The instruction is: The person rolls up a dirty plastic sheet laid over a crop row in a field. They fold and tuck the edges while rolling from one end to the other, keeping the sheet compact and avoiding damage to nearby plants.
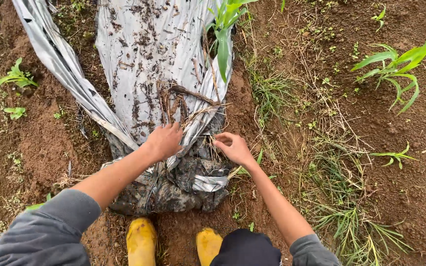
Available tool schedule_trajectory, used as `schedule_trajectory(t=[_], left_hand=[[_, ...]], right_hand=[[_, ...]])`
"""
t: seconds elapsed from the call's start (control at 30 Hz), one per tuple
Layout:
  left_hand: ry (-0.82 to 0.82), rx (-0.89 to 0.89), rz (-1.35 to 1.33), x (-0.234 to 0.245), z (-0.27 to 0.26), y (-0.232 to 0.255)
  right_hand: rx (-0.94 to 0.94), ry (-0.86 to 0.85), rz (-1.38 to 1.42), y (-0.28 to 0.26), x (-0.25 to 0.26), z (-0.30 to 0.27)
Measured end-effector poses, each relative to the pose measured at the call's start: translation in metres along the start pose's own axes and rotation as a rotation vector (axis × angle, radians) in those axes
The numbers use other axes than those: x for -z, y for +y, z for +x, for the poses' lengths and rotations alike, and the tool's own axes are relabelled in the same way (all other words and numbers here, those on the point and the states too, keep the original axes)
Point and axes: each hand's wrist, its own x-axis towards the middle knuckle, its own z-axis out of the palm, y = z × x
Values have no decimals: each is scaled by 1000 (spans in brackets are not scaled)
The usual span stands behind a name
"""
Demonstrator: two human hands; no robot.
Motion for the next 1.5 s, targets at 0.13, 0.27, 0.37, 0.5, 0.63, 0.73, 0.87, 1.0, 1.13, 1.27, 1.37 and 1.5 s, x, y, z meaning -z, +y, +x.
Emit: schedule_trajectory(t=[0.13,0.27,0.37,0.5,0.63,0.73,0.87,1.0,1.13,1.27,1.37,1.5], left_hand=[[53,-85,51,14,6,-5],[174,24,-109,18,23,-10],[93,176,-519,10,35,-13],[-15,174,-740,-9,48,-9],[101,-16,-608,-93,101,4],[103,-61,-726,-88,96,14],[94,-163,-911,-32,64,5],[117,-195,-1121,22,39,1],[167,-170,-1262,83,11,4],[206,-190,-1371,97,10,17],[189,-207,-1444,127,-3,19],[199,-260,-1456,142,16,33]], right_hand=[[-11,20,-26,0,-5,-1],[-54,-18,-76,-12,-12,-1],[-48,-54,-110,-17,-27,-3],[-21,-13,-206,-13,-42,12],[-7,49,-315,-27,-28,37],[-76,39,-593,-53,-2,54],[-221,-11,-993,-41,42,100],[-283,-69,-1011,-103,48,91],[-302,-66,-962,-119,51,89],[-301,214,-762,-41,76,147],[-263,503,-506,2,104,198],[-304,674,-31,-44,100,205]])
